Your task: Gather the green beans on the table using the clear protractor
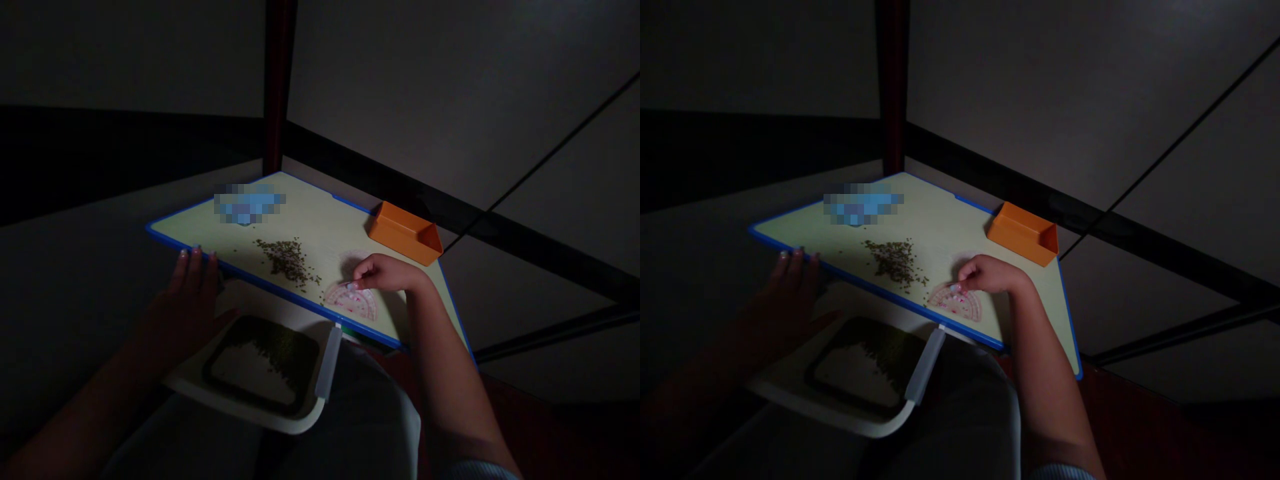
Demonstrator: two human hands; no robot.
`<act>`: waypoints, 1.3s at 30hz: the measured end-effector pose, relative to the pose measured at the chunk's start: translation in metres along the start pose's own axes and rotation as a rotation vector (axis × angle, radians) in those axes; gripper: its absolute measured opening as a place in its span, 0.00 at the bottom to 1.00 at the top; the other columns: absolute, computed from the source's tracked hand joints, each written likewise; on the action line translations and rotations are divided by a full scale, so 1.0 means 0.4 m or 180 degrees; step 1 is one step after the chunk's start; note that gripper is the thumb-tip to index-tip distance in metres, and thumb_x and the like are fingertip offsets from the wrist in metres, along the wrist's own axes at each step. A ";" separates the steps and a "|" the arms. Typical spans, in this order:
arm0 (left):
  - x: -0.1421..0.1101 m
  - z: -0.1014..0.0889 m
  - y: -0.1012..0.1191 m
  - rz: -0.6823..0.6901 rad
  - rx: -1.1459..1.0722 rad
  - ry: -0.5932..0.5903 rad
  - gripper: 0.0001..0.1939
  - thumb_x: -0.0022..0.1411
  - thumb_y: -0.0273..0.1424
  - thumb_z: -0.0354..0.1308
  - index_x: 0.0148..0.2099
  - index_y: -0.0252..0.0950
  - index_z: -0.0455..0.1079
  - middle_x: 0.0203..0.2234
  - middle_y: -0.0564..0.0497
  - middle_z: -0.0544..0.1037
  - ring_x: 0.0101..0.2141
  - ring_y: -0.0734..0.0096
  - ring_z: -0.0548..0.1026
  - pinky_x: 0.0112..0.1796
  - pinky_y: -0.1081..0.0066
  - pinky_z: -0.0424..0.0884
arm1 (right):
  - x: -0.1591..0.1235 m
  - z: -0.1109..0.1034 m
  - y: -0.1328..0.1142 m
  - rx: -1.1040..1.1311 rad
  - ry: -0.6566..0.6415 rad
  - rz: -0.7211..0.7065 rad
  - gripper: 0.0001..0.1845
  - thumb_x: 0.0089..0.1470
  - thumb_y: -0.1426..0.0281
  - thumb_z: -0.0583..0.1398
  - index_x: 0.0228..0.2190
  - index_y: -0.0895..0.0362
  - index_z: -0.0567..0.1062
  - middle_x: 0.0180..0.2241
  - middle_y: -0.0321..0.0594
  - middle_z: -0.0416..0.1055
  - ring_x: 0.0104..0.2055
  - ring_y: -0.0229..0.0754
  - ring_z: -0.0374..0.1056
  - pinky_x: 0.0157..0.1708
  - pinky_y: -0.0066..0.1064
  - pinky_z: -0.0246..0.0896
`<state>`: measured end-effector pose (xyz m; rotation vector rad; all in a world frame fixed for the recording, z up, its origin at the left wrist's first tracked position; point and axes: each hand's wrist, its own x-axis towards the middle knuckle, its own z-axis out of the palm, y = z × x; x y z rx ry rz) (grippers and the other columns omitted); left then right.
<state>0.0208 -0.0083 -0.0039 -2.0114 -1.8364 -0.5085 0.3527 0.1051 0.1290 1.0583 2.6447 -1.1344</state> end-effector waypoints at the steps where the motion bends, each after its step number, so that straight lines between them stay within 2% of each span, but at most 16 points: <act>1: 0.000 -0.001 0.000 -0.0019 0.0004 -0.0023 0.48 0.54 0.51 0.45 0.64 0.26 0.28 0.64 0.24 0.40 0.64 0.42 0.36 0.55 0.43 0.58 | -0.001 -0.001 -0.001 -0.0005 0.0036 0.0004 0.13 0.49 0.63 0.58 0.23 0.61 0.72 0.19 0.31 0.59 0.24 0.32 0.52 0.28 0.27 0.50; 5: -0.001 -0.003 0.000 -0.0010 -0.0040 -0.0005 0.48 0.54 0.51 0.46 0.64 0.26 0.27 0.64 0.24 0.39 0.64 0.42 0.36 0.56 0.43 0.57 | -0.006 -0.003 -0.006 -0.0070 0.0179 0.0068 0.14 0.50 0.62 0.58 0.23 0.61 0.72 0.19 0.30 0.58 0.24 0.32 0.51 0.28 0.27 0.49; 15: 0.001 -0.004 0.001 -0.0034 -0.0121 0.0009 0.49 0.53 0.52 0.45 0.64 0.27 0.27 0.64 0.25 0.39 0.64 0.41 0.37 0.56 0.43 0.57 | 0.004 0.006 -0.003 0.0022 0.0189 -0.0026 0.14 0.50 0.62 0.58 0.22 0.61 0.72 0.18 0.30 0.57 0.23 0.31 0.51 0.27 0.26 0.48; 19: 0.003 -0.012 0.005 -0.0036 -0.0081 -0.0086 0.48 0.54 0.51 0.45 0.64 0.25 0.27 0.63 0.22 0.41 0.64 0.42 0.36 0.56 0.43 0.57 | 0.009 0.010 -0.003 0.0040 0.0132 -0.0080 0.14 0.49 0.62 0.58 0.22 0.61 0.71 0.19 0.31 0.60 0.24 0.32 0.52 0.28 0.26 0.50; 24: 0.002 -0.009 0.006 0.0024 -0.0053 0.0001 0.49 0.54 0.51 0.45 0.63 0.25 0.27 0.63 0.22 0.40 0.64 0.41 0.35 0.56 0.44 0.56 | 0.013 0.013 -0.006 0.0035 0.0044 -0.0087 0.13 0.49 0.63 0.58 0.22 0.61 0.71 0.19 0.31 0.61 0.24 0.31 0.53 0.28 0.26 0.49; 29: 0.002 0.000 0.001 -0.0075 0.0008 -0.0027 0.48 0.54 0.52 0.44 0.64 0.28 0.26 0.64 0.25 0.40 0.64 0.42 0.37 0.54 0.43 0.60 | 0.016 0.015 -0.005 0.0105 0.0010 -0.0100 0.12 0.48 0.65 0.59 0.21 0.61 0.70 0.18 0.30 0.60 0.24 0.31 0.52 0.27 0.26 0.48; 39: -0.001 -0.003 0.003 -0.0051 -0.0040 -0.0031 0.48 0.54 0.51 0.45 0.64 0.28 0.25 0.64 0.25 0.39 0.64 0.41 0.36 0.55 0.43 0.58 | 0.013 0.011 -0.014 0.0109 -0.0048 -0.0033 0.10 0.48 0.66 0.59 0.22 0.60 0.71 0.19 0.30 0.61 0.24 0.31 0.53 0.29 0.27 0.49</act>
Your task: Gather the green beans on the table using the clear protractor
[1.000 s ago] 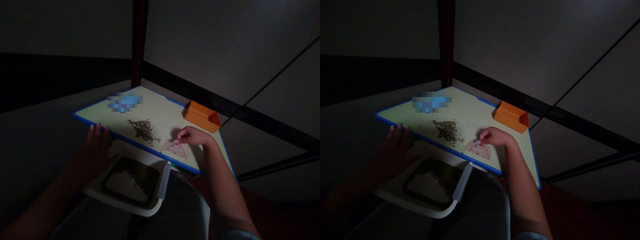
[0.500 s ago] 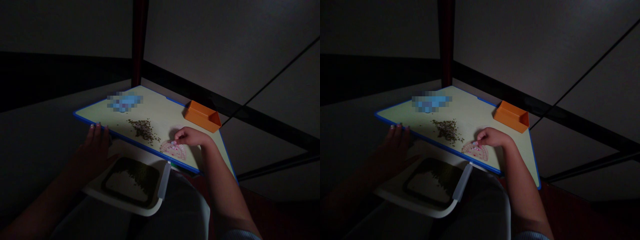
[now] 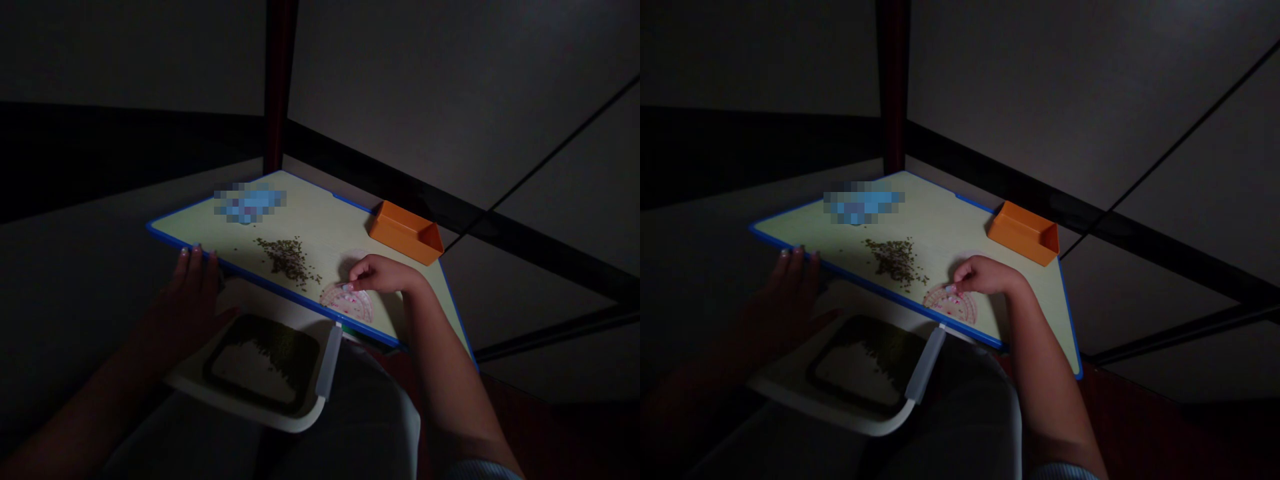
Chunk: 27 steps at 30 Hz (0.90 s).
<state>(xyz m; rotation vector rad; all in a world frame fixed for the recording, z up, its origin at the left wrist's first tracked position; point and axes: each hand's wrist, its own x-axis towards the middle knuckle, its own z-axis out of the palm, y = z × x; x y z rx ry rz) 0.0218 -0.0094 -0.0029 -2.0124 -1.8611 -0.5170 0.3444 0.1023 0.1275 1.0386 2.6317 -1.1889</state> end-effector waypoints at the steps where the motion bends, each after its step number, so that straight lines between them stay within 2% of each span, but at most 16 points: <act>1: 0.000 -0.001 0.000 0.0009 -0.0015 -0.0007 0.48 0.54 0.51 0.45 0.64 0.29 0.24 0.64 0.25 0.38 0.64 0.41 0.36 0.56 0.43 0.57 | 0.000 0.000 0.001 -0.0002 -0.0006 0.0002 0.11 0.48 0.66 0.59 0.22 0.60 0.71 0.19 0.30 0.61 0.24 0.31 0.53 0.29 0.27 0.49; 6: 0.004 -0.005 -0.001 0.0081 -0.0050 -0.0104 0.49 0.55 0.50 0.45 0.63 0.25 0.25 0.63 0.22 0.38 0.64 0.41 0.34 0.57 0.43 0.55 | 0.001 -0.001 0.004 0.0026 -0.0040 0.0016 0.12 0.48 0.64 0.60 0.22 0.60 0.71 0.19 0.30 0.61 0.24 0.31 0.53 0.29 0.27 0.49; 18: 0.003 -0.003 -0.002 0.0004 0.0081 -0.0070 0.48 0.55 0.51 0.44 0.63 0.26 0.26 0.63 0.23 0.41 0.64 0.39 0.38 0.53 0.43 0.61 | 0.003 0.001 0.010 -0.0108 -0.0021 -0.0023 0.15 0.49 0.62 0.59 0.22 0.61 0.72 0.19 0.31 0.61 0.23 0.32 0.53 0.28 0.26 0.50; 27: 0.001 0.002 -0.005 0.0051 0.0152 0.0055 0.48 0.54 0.51 0.46 0.64 0.26 0.28 0.63 0.23 0.43 0.64 0.40 0.39 0.54 0.45 0.61 | 0.000 0.001 0.011 0.0064 -0.0041 -0.0020 0.15 0.48 0.61 0.61 0.22 0.61 0.72 0.18 0.30 0.60 0.23 0.31 0.52 0.27 0.26 0.50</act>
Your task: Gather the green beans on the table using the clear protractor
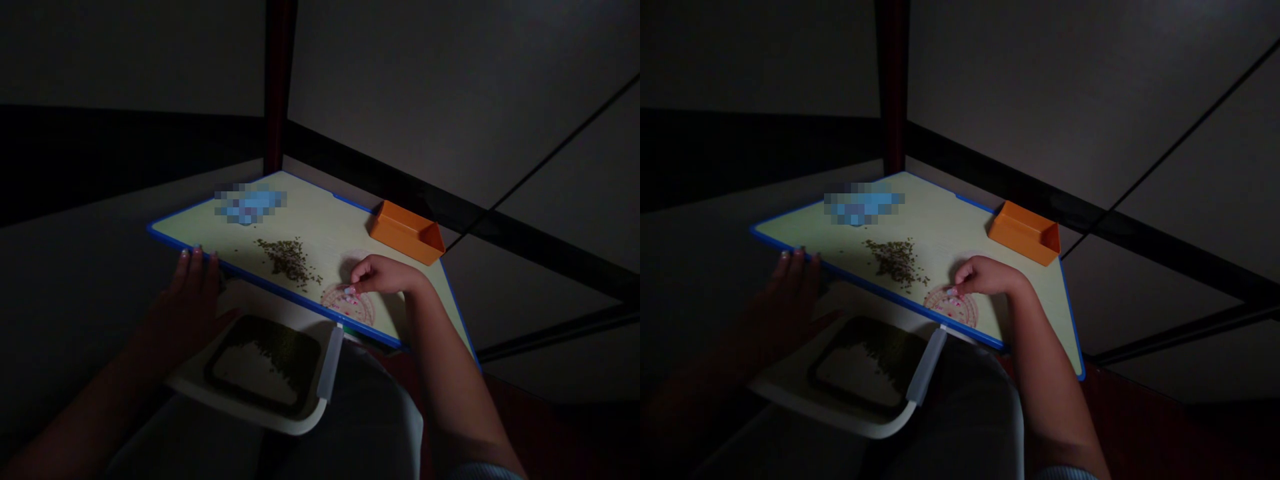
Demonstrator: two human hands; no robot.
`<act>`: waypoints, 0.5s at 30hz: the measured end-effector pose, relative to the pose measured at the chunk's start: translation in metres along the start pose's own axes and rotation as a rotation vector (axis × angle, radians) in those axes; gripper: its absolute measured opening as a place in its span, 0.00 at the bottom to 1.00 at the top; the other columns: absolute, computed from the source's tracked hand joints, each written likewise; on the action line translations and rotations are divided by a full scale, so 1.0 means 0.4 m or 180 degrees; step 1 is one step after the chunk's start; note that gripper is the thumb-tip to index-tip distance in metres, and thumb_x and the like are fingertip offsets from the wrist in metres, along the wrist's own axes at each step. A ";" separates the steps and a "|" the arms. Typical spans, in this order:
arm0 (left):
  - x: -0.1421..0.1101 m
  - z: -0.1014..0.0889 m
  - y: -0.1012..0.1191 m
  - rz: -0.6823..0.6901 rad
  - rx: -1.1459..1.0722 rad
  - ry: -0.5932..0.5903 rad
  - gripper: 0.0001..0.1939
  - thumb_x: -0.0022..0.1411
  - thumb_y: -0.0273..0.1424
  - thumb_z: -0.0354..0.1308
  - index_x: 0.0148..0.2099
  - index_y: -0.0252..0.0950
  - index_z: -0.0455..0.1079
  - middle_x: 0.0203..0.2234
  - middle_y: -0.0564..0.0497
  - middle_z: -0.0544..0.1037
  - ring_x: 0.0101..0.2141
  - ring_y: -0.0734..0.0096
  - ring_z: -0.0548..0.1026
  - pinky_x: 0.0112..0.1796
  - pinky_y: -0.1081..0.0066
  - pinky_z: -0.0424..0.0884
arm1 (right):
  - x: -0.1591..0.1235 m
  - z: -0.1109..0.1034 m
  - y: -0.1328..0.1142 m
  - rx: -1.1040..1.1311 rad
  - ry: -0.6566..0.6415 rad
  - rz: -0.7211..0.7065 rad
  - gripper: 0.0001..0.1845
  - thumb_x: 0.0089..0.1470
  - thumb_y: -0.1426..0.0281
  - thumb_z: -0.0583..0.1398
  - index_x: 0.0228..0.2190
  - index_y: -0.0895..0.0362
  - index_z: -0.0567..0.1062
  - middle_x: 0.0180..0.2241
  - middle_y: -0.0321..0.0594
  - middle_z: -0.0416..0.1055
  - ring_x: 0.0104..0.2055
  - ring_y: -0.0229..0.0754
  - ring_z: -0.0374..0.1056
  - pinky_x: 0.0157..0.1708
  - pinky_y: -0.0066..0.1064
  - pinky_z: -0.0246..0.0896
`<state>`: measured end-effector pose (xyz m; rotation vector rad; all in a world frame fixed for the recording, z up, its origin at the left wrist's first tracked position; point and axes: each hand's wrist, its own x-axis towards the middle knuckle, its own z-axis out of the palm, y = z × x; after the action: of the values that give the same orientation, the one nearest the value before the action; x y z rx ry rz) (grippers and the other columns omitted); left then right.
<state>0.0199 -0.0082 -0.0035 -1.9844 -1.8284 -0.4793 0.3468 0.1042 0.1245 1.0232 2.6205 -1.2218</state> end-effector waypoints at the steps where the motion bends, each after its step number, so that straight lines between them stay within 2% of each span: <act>1: -0.001 0.001 -0.001 0.0020 0.0012 0.0000 0.48 0.54 0.51 0.46 0.64 0.25 0.28 0.63 0.23 0.43 0.64 0.40 0.38 0.54 0.45 0.60 | 0.001 0.001 0.002 0.0016 -0.0002 -0.0031 0.16 0.48 0.60 0.61 0.22 0.61 0.72 0.18 0.30 0.60 0.23 0.31 0.52 0.27 0.26 0.49; 8: -0.002 0.016 -0.015 0.0192 -0.0109 0.0038 0.49 0.53 0.50 0.47 0.63 0.24 0.30 0.63 0.22 0.39 0.64 0.38 0.36 0.57 0.43 0.54 | 0.000 0.004 0.007 0.0096 -0.0029 -0.0171 0.15 0.49 0.61 0.61 0.23 0.62 0.72 0.19 0.30 0.60 0.24 0.31 0.53 0.28 0.26 0.50; 12: -0.001 0.024 -0.021 0.0232 -0.0281 0.0143 0.47 0.55 0.50 0.44 0.63 0.24 0.30 0.64 0.24 0.36 0.64 0.37 0.35 0.57 0.39 0.51 | -0.005 0.001 0.000 0.0064 0.0066 -0.0165 0.16 0.50 0.61 0.60 0.23 0.62 0.71 0.18 0.29 0.58 0.23 0.30 0.51 0.27 0.26 0.48; 15: 0.002 0.025 -0.023 0.0343 -0.0456 0.0256 0.46 0.55 0.51 0.42 0.63 0.24 0.31 0.64 0.26 0.34 0.64 0.39 0.36 0.59 0.41 0.48 | -0.006 0.000 0.000 0.0091 0.0123 -0.0204 0.16 0.51 0.60 0.59 0.22 0.61 0.69 0.19 0.29 0.57 0.23 0.30 0.50 0.27 0.26 0.46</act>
<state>0.0105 -0.0020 -0.0113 -2.1122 -1.6709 -0.6631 0.3486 0.1028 0.1253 0.9843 2.6927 -1.2687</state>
